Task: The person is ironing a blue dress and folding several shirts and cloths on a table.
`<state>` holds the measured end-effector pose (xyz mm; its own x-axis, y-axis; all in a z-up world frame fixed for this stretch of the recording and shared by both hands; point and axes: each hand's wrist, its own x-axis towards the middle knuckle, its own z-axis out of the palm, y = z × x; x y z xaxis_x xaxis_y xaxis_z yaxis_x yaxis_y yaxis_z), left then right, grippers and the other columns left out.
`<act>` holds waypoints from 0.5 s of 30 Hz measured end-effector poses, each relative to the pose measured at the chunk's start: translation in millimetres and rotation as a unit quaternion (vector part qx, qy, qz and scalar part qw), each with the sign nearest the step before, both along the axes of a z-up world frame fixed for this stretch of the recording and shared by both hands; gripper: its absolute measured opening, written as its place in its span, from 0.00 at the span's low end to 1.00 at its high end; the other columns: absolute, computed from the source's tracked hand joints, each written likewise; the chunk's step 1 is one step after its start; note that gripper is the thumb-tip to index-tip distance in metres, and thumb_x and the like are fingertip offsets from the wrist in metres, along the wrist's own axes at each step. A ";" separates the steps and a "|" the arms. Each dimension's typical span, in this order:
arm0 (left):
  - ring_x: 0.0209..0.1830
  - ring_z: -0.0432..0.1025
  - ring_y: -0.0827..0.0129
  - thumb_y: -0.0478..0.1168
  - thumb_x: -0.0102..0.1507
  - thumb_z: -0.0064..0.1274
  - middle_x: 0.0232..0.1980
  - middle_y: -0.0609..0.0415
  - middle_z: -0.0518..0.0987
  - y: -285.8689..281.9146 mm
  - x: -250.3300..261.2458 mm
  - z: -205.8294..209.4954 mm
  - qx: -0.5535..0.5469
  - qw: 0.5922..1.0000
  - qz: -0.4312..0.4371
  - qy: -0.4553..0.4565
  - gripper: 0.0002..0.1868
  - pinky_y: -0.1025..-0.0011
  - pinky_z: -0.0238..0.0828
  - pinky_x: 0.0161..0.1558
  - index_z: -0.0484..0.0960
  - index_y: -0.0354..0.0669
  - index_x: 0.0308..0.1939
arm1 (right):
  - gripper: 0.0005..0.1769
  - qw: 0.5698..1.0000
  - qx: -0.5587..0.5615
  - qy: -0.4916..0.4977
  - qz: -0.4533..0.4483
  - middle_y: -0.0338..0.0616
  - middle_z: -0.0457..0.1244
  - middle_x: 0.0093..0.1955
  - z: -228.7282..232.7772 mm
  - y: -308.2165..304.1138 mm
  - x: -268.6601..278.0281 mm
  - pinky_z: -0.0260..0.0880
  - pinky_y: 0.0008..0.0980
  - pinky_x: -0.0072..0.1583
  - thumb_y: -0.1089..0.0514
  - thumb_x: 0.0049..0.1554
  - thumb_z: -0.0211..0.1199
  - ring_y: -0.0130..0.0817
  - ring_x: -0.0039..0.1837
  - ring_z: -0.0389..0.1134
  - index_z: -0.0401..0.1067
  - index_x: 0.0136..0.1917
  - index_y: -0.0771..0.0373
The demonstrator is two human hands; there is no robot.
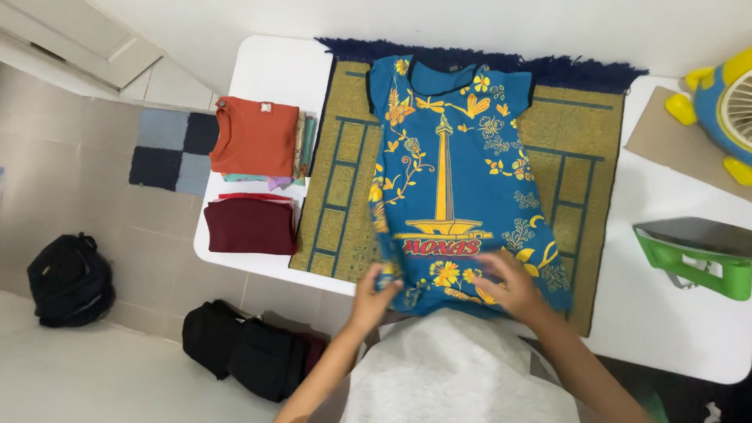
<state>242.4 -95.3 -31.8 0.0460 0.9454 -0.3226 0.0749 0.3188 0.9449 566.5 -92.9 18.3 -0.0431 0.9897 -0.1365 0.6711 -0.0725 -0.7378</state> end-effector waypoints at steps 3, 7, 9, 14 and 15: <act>0.35 0.70 0.78 0.36 0.62 0.65 0.36 0.59 0.78 4.1 32.6 47.5 0.107 0.991 -0.061 0.043 0.11 0.76 0.70 0.38 0.78 0.41 0.43 | 0.19 0.976 0.036 0.169 0.133 0.47 0.65 0.60 18.9 53.4 -50.4 0.69 0.35 0.61 0.56 0.60 0.62 0.39 0.61 0.68 0.72 0.63 0.62; 0.31 0.69 0.78 0.34 0.62 0.60 0.32 0.58 0.78 0.6 34.3 95.4 0.110 0.977 -0.177 0.037 0.07 0.73 0.67 0.32 0.78 0.39 0.42 | 0.16 0.968 0.137 0.136 0.163 0.50 0.64 0.62 11.0 147.5 -90.5 0.67 0.40 0.65 0.57 0.62 0.61 0.46 0.65 0.66 0.72 0.62 0.60; 0.33 0.70 0.79 0.33 0.61 0.58 0.33 0.57 0.78 -3.1 22.4 103.0 0.104 0.975 -0.196 0.028 0.08 0.73 0.68 0.32 0.77 0.39 0.43 | 0.17 0.967 0.174 0.098 0.157 0.49 0.64 0.62 6.4 196.2 -110.8 0.67 0.42 0.66 0.56 0.60 0.63 0.47 0.66 0.66 0.73 0.62 0.58; 0.40 0.76 0.54 0.31 0.58 0.59 0.40 0.42 0.80 -19.7 -14.9 113.7 0.196 0.943 -0.252 0.091 0.13 0.66 0.72 0.43 0.76 0.36 0.45 | 0.26 0.966 0.187 -0.066 0.166 0.54 0.64 0.62 -28.8 285.7 -175.1 0.68 0.49 0.61 0.55 0.52 0.69 0.55 0.65 0.64 0.70 0.63 0.57; 0.40 0.76 0.54 0.31 0.58 0.59 0.40 0.42 0.80 -22.2 -22.1 113.6 0.196 0.943 -0.250 0.095 0.13 0.66 0.72 0.43 0.76 0.36 0.45 | 0.26 0.965 0.189 -0.063 0.168 0.54 0.64 0.62 -50.9 297.7 -187.7 0.68 0.49 0.61 0.55 0.52 0.69 0.55 0.65 0.64 0.70 0.63 0.57</act>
<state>220.4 -117.5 81.8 0.4944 0.8692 0.0001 0.3025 -0.1721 0.9375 378.9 204.8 -32.6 -0.3777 0.9027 0.2058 0.6962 0.4235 -0.5797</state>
